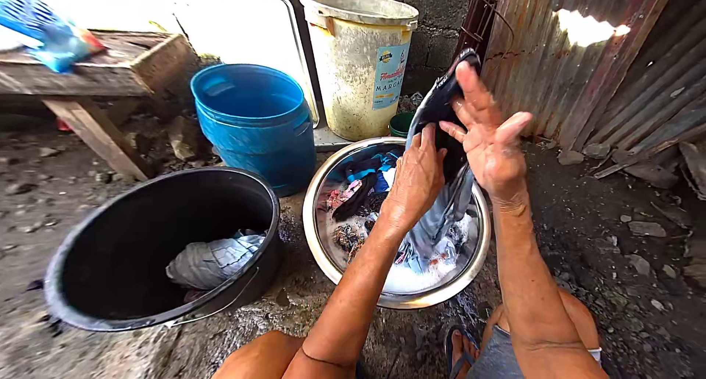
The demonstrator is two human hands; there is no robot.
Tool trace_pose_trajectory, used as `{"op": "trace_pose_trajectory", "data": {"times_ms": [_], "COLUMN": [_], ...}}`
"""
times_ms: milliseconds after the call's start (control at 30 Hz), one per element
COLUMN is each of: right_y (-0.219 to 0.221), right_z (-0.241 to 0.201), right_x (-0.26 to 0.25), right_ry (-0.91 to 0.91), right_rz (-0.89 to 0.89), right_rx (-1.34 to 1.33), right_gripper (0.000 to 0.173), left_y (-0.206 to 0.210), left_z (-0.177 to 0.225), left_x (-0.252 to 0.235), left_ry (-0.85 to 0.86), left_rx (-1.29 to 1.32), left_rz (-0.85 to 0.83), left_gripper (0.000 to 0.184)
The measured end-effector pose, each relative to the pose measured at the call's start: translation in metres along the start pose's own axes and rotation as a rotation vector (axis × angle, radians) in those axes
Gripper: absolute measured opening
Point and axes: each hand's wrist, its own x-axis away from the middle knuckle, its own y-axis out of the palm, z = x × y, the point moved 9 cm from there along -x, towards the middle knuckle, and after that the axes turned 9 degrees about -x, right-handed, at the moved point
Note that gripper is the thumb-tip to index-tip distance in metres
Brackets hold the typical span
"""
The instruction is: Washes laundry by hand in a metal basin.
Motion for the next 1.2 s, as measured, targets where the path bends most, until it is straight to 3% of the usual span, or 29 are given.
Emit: {"op": "trace_pose_trajectory", "data": {"times_ms": [67, 233, 333, 433, 600, 733, 867, 967, 1067, 1200], "right_y": [-0.011, -0.048, -0.061, -0.071, -0.077, -0.066, -0.044, -0.042, -0.034, -0.002], "right_z": [0.018, 0.064, 0.086, 0.104, 0.115, 0.112, 0.109, 0.113, 0.113, 0.107], "right_x": [0.012, 0.05, 0.062, 0.071, 0.076, 0.066, 0.057, 0.061, 0.063, 0.067], "right_ry": [0.052, 0.284, 0.354, 0.443, 0.52, 0.448, 0.343, 0.321, 0.278, 0.205], "right_rz": [0.063, 0.163, 0.126, 0.134, 0.191, 0.178, 0.133, 0.138, 0.127, 0.108], "right_rx": [0.141, 0.464, 0.684, 0.69, 0.697, 0.766, 0.77, 0.782, 0.786, 0.736], "right_gripper": [0.083, 0.069, 0.058, 0.053, 0.047, 0.042, 0.044, 0.043, 0.042, 0.04], "left_y": [0.025, 0.078, 0.087, 0.088, 0.079, 0.114, 0.164, 0.169, 0.15, 0.098], "left_z": [-0.012, -0.094, -0.12, -0.132, -0.138, -0.117, -0.092, -0.096, -0.083, -0.06], "left_x": [0.0, 0.011, 0.006, -0.001, -0.01, -0.001, 0.033, 0.039, 0.018, -0.003], "left_ry": [-0.083, -0.316, -0.338, -0.352, -0.321, -0.159, -0.17, -0.197, -0.127, 0.069], "left_rx": [-0.171, -0.292, -0.317, -0.257, -0.268, -0.438, -0.378, -0.296, -0.198, -0.036], "left_rz": [-0.097, -0.298, -0.26, -0.28, -0.295, -0.546, -0.901, -1.007, -0.841, -0.158], "left_gripper": [0.048, 0.029, 0.032, 0.037, 0.022, 0.016, 0.03, 0.049, 0.047, 0.021]}}
